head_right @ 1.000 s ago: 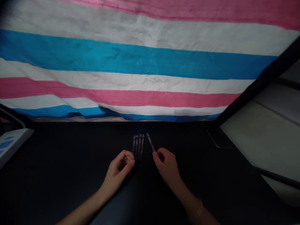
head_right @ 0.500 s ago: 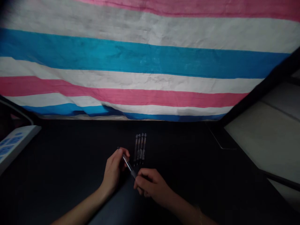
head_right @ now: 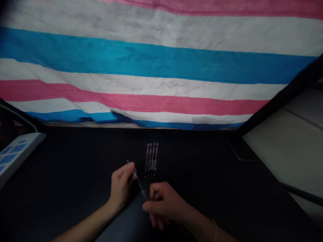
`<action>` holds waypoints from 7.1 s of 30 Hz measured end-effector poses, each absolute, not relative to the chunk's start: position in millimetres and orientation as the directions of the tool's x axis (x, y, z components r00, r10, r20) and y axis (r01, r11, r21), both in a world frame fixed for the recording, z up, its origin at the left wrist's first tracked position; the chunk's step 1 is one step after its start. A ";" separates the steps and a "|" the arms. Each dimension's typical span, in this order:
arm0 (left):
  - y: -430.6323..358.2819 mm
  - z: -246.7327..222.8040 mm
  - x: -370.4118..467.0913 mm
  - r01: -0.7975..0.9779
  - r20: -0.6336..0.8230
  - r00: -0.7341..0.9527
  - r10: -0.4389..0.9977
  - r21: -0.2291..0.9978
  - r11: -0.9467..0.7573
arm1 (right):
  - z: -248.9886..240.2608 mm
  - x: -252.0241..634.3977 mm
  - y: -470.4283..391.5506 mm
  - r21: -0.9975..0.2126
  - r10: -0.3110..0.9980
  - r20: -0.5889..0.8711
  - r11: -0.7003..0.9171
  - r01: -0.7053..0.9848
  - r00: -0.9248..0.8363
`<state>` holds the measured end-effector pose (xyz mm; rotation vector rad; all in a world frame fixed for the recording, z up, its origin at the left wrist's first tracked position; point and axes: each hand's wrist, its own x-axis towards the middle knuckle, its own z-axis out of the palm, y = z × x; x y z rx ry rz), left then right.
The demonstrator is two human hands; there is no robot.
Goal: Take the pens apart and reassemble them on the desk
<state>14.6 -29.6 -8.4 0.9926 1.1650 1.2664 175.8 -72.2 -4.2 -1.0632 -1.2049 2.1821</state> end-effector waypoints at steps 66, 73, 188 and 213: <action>-4.9 -10.9 1.9 -0.308 -0.110 -0.328 0.938 0.951 0.004 | -9.7 182.1 -72.3 -0.697 0.453 -0.352 -0.711 -0.094 -0.819; -4.5 -9.9 1.9 -0.327 -0.110 -0.338 0.935 0.945 -0.007 | -10.2 182.2 -72.4 -0.701 0.460 -0.375 -0.709 -0.078 -0.805; -2.8 -0.5 8.0 -0.248 0.116 0.035 0.993 0.963 -0.104 | -13.0 174.2 -68.5 -0.964 0.892 -0.264 -0.253 0.079 -0.368; -1.1 -3.6 8.3 -0.237 0.035 0.100 0.994 0.971 -0.010 | -13.1 174.6 -67.2 -0.963 0.887 -0.265 -0.265 0.055 -0.378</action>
